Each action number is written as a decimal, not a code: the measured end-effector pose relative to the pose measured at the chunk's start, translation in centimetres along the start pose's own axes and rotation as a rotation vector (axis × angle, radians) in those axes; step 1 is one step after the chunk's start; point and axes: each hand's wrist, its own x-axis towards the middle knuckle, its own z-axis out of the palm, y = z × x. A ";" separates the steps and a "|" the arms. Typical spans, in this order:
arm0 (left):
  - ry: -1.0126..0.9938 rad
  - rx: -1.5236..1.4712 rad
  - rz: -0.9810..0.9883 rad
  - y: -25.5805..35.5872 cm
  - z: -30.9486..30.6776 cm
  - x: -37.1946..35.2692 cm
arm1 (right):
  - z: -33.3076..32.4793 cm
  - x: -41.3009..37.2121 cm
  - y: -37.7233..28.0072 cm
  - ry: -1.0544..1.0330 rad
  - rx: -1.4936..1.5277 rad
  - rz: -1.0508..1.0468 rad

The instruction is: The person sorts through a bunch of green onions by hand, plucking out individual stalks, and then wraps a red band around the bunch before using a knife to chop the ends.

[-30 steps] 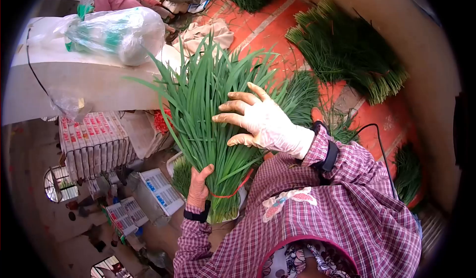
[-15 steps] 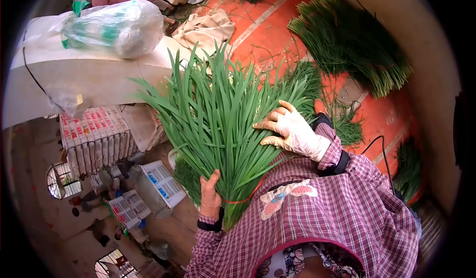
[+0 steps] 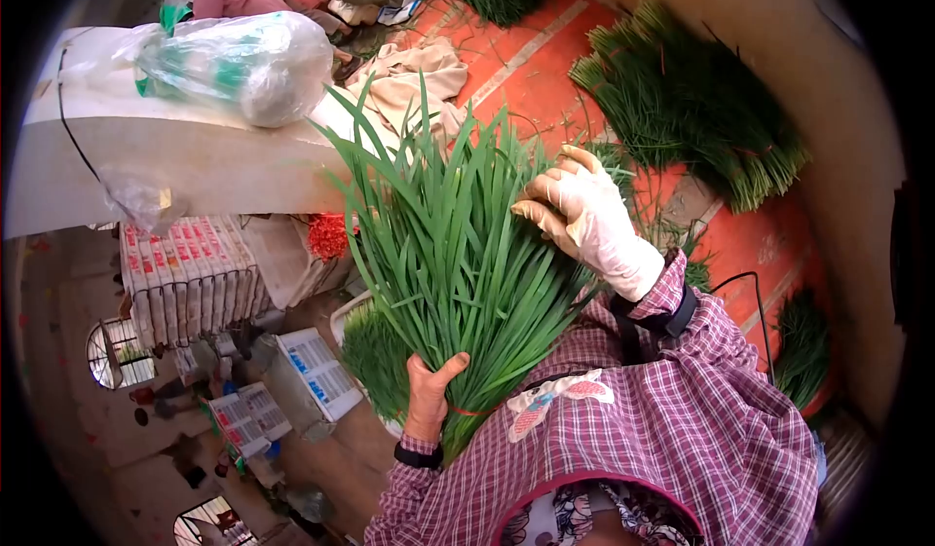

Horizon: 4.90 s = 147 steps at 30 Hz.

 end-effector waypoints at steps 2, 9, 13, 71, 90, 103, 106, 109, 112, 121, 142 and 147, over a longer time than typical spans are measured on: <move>-0.014 -0.002 -0.005 0.0 0.2 0.0 | -1.8 1.8 0.1 0.208 0.093 0.006; -0.065 0.065 0.002 0.7 1.6 -0.1 | -4.3 6.5 1.2 0.319 0.687 0.105; -0.060 0.117 0.021 0.4 1.7 -0.3 | -6.6 7.1 0.6 0.124 0.861 0.213; -0.124 0.248 0.041 0.3 3.1 1.0 | -6.8 2.0 2.6 -0.331 0.837 0.407; -0.109 0.238 0.037 0.1 3.5 0.9 | -3.4 0.7 1.1 -0.128 0.996 0.521; -0.152 0.325 0.013 0.3 3.8 1.1 | -6.1 1.1 -1.6 -0.075 0.662 0.268; -0.156 0.355 0.034 0.0 3.7 1.2 | -5.0 0.7 -1.4 -0.130 0.572 0.268; -0.160 0.372 0.044 0.1 3.8 1.0 | -2.9 -0.1 -0.4 -0.089 0.643 0.225; -0.161 0.367 0.034 0.0 3.7 0.9 | -2.9 -0.3 -1.3 -0.070 0.803 0.382; -0.162 0.373 0.047 -0.1 3.4 1.1 | -4.8 0.7 -1.3 0.041 0.698 0.380; -0.124 0.371 0.109 0.1 4.2 1.1 | -5.8 2.1 -2.9 0.118 0.246 -0.051; -0.120 0.401 0.124 0.1 4.1 1.1 | -2.9 1.5 -1.4 0.027 0.115 0.062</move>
